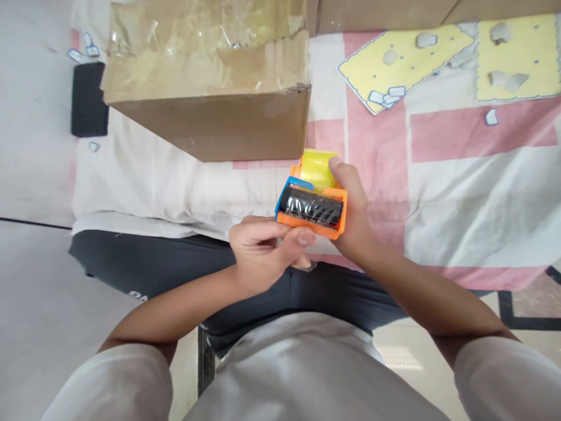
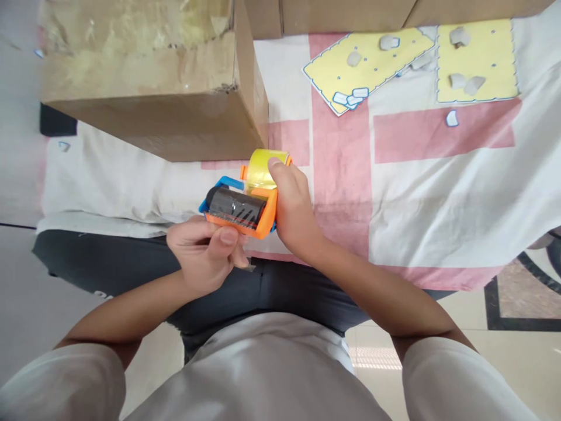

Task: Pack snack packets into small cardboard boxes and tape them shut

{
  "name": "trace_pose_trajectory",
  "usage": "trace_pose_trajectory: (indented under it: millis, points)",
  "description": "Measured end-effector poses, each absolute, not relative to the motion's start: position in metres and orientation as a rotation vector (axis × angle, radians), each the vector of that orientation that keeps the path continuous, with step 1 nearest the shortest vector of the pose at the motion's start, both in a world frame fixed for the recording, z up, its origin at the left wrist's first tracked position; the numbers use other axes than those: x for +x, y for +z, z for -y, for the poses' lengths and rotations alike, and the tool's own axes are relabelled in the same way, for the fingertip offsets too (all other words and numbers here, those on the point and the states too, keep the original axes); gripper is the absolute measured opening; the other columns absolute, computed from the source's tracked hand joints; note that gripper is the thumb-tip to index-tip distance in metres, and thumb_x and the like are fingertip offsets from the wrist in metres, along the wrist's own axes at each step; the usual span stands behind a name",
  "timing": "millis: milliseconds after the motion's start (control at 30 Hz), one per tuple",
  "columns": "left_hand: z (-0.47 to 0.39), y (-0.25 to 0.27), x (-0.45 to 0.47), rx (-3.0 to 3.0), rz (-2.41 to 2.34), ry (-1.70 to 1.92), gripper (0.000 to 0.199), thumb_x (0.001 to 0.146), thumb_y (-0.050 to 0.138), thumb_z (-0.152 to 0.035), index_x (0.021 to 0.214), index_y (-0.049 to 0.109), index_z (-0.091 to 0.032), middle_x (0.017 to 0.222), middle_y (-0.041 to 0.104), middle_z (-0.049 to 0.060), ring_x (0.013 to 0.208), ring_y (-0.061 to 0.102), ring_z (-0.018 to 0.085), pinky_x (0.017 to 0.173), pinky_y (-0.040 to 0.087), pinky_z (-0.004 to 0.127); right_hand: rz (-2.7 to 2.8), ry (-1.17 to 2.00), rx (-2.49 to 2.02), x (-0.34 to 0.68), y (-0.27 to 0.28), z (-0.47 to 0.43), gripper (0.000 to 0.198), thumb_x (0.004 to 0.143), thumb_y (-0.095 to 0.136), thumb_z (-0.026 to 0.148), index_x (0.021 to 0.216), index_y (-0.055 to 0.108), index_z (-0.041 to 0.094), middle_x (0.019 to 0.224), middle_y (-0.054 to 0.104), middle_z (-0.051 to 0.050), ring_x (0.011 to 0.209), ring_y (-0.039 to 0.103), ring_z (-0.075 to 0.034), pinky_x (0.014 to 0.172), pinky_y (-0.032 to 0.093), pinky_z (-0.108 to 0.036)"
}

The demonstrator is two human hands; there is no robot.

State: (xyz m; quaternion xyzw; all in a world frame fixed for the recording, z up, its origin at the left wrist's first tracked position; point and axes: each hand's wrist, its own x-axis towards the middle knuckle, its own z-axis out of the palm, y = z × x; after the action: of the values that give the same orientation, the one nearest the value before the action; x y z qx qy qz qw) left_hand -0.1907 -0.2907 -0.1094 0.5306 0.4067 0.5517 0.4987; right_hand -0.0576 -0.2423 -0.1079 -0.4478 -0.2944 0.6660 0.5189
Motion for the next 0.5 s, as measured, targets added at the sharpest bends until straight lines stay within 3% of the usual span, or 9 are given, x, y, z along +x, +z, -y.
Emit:
trace_pose_trajectory:
  millis: [500]
  points:
    - [0.294,-0.086,-0.186,1.068,-1.173,1.152,0.034,0.081,0.081,-0.044,0.060,0.074,-0.018,0.045,0.064,-0.003,0.033,0.055,0.007,0.035,0.046,0.016,0.787,1.569,-1.120,-0.057,-0.104,0.241,0.052,0.090,0.052,0.070,0.072,0.041,0.023,0.070,0.041,0.002,0.061,0.043,-0.011,0.058,0.043,-0.026]
